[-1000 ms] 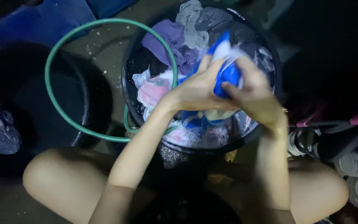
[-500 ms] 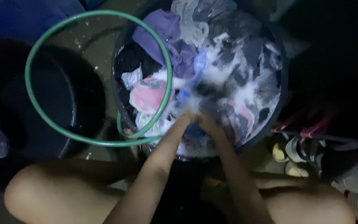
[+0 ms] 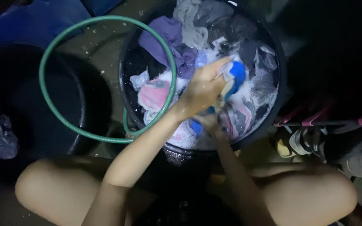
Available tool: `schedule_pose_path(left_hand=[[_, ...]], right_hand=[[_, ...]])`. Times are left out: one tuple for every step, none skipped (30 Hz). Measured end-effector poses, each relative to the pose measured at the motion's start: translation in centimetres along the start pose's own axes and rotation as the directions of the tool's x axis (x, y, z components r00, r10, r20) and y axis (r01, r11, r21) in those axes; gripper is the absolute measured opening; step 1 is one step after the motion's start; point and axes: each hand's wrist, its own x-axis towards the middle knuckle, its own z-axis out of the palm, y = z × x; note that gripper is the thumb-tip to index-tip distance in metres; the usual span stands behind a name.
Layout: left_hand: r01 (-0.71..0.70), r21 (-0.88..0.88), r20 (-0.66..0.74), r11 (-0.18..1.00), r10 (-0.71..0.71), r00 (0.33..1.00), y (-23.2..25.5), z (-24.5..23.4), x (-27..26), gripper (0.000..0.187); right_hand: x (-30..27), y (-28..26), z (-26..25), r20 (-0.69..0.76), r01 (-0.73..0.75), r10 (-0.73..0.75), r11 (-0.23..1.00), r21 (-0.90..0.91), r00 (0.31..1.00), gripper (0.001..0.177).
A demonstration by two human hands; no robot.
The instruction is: The person hand washes clothes in a black basin filled with soapy water. They repeatedly submerge, agitate, and wring out various garments, then transfer them to a second basin beside them.
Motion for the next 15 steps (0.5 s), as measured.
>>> schedule_pose_path(left_hand=[[-0.171,0.073,0.001,0.983,0.172,0.985,2.8,-0.3,-0.5,0.044],[-0.144,0.094,-0.079,0.985,0.152,0.985,4.9,-0.6,-0.9,0.050],[-0.115,0.111,-0.159,0.987,0.132,0.978,6.4,-1.0,-1.3,0.057],[-0.084,0.127,-0.237,0.988,0.113,0.965,7.1,-1.5,-1.8,0.064],[-0.047,0.306,-0.290,0.951,0.140,0.947,7.2,-2.5,-2.6,0.058],[-0.001,0.468,-0.335,0.884,0.178,0.925,6.7,-3.8,-3.1,0.052],[0.057,0.611,-0.372,0.789,0.222,0.901,5.7,-5.3,-3.8,0.046],[0.010,0.687,-0.365,0.727,0.333,0.870,4.2,-6.7,-4.6,0.043],[-0.031,0.756,-0.345,0.654,0.438,0.830,2.3,-7.5,-5.1,0.041],[0.043,0.831,-0.371,0.554,0.495,0.785,-0.2,-7.8,-5.0,0.038],[0.124,0.886,-0.384,0.447,0.554,0.738,-2.6,-8.1,-4.8,0.036],[0.270,0.590,-0.603,0.761,0.192,0.775,-5.0,-7.8,-5.0,0.040],[0.427,0.185,-0.622,0.885,-0.231,0.748,-7.3,-6.8,-5.0,0.045],[0.497,-0.201,-0.499,0.844,-0.525,0.690,-9.2,-5.8,-5.0,0.045],[0.462,-0.495,-0.309,0.736,-0.646,0.699,-10.8,-4.4,-4.9,0.045]], right_hand=[[0.3,-0.7,-0.7,-0.003,-0.081,0.082,0.987,0.138,0.997,0.086],[0.5,-1.3,-1.5,-0.014,-0.150,0.160,0.950,0.275,0.987,0.080],[1.3,-1.7,-2.5,-0.045,-0.184,0.215,0.911,0.369,0.975,0.073],[2.2,-2.0,-3.7,-0.074,-0.201,0.265,0.862,0.465,0.961,0.067],[3.2,-2.4,-4.7,-0.106,-0.198,0.301,0.814,0.546,0.948,0.060],[4.6,-3.1,-6.3,-0.124,-0.184,0.316,0.782,0.595,0.940,0.054],[5.6,-4.0,-7.9,-0.150,-0.157,0.326,0.747,0.646,0.933,0.047],[6.6,-5.4,-9.5,-0.172,-0.126,0.326,0.720,0.683,0.929,0.041],[7.4,-7.0,-10.8,-0.194,-0.085,0.305,0.705,0.704,0.932,0.035],[7.8,-8.8,-11.8,-0.211,-0.048,0.288,0.687,0.725,0.934,0.029],[8.1,-10.8,-12.6,-0.224,-0.013,0.266,0.671,0.742,0.938,0.024],[7.8,-12.8,-12.8,-0.224,0.011,0.255,0.637,0.770,0.941,0.024],[7.3,-14.8,-13.1,-0.225,0.034,0.245,0.602,0.797,0.943,0.024],[6.6,-16.6,-12.9,-0.206,0.047,0.169,0.654,0.755,0.964,0.029],[5.4,-18.2,-12.4,-0.182,0.064,0.095,0.701,0.710,0.979,0.035]])
